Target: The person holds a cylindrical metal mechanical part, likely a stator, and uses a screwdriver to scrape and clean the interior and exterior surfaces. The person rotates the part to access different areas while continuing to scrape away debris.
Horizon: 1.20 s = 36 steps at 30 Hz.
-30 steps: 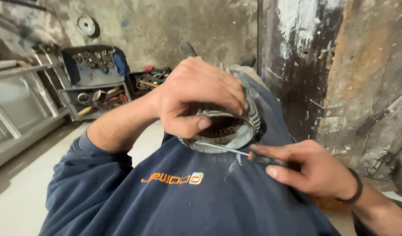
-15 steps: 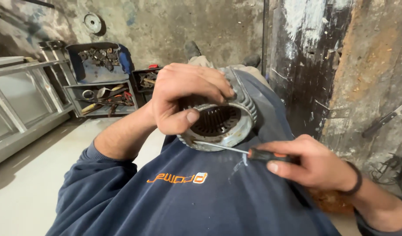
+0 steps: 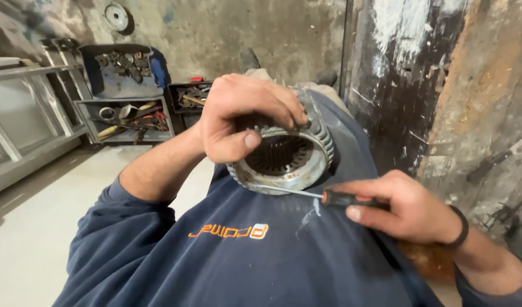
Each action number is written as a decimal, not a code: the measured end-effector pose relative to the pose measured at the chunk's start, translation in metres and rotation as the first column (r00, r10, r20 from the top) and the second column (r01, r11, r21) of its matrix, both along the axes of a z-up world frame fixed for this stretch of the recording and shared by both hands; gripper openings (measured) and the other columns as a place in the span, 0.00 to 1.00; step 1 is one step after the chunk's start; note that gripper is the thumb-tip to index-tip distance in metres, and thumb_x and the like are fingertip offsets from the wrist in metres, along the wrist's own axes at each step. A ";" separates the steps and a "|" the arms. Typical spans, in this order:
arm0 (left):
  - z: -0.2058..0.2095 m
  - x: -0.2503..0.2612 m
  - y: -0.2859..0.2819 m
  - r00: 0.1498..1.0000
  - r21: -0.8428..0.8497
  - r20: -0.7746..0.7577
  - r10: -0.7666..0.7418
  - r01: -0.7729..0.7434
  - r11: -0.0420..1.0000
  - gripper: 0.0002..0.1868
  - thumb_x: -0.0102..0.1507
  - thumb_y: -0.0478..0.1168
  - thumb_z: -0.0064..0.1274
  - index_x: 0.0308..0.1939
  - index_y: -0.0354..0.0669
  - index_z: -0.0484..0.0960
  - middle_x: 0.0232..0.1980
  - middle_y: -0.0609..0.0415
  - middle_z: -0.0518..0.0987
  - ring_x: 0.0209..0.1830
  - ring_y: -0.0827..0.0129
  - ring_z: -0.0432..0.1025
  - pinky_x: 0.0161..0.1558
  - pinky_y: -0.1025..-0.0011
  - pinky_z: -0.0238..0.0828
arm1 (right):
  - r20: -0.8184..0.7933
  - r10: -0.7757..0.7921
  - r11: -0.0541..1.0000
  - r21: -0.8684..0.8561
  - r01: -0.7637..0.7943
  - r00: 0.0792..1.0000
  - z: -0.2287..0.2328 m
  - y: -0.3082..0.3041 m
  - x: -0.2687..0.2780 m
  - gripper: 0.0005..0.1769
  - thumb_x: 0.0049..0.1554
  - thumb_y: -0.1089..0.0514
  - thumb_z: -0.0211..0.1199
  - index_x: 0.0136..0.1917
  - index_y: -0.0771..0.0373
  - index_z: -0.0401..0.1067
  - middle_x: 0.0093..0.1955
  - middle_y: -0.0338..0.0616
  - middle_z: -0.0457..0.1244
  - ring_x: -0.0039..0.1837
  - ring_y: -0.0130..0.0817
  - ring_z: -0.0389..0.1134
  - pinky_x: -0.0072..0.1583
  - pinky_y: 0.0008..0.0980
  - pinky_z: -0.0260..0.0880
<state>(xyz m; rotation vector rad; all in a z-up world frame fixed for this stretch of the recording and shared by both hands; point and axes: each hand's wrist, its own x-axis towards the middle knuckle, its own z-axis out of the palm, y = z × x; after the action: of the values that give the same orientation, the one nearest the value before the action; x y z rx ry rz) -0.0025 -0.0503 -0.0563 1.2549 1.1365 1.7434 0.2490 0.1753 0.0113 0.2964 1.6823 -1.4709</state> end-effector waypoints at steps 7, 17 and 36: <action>-0.002 0.008 -0.002 0.999 -0.028 0.000 0.032 -0.032 0.999 0.22 0.71 0.52 0.46 0.46 0.33 0.81 0.52 0.41 0.84 0.52 0.54 0.83 0.58 0.65 0.81 | -0.145 -0.072 0.996 -0.061 0.064 0.987 -0.010 -0.006 0.009 0.24 0.55 0.54 0.65 0.64 0.60 0.77 0.25 0.43 0.60 0.26 0.29 0.59 0.32 0.31 0.61; 0.000 0.002 0.004 0.999 0.002 -0.038 -0.005 0.005 1.000 0.22 0.71 0.52 0.46 0.46 0.34 0.82 0.52 0.41 0.84 0.51 0.55 0.83 0.56 0.67 0.81 | -0.175 -0.099 0.992 -0.090 0.085 0.979 -0.007 -0.001 0.009 0.22 0.55 0.56 0.65 0.63 0.61 0.77 0.23 0.41 0.56 0.24 0.28 0.58 0.30 0.32 0.58; -0.008 -0.007 0.001 0.992 -0.038 -0.088 0.093 -0.096 0.995 0.23 0.73 0.54 0.45 0.46 0.37 0.82 0.51 0.43 0.85 0.50 0.58 0.83 0.53 0.70 0.81 | -0.378 0.036 0.985 0.168 0.030 0.925 0.015 0.002 -0.012 0.26 0.50 0.54 0.70 0.63 0.57 0.77 0.38 0.41 0.71 0.33 0.34 0.73 0.36 0.29 0.71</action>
<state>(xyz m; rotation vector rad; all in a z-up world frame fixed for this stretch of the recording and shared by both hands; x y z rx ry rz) -0.0095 -0.0492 -0.0643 1.2796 1.2951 1.7386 0.2372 0.1778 0.0265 0.1017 2.1244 -1.4500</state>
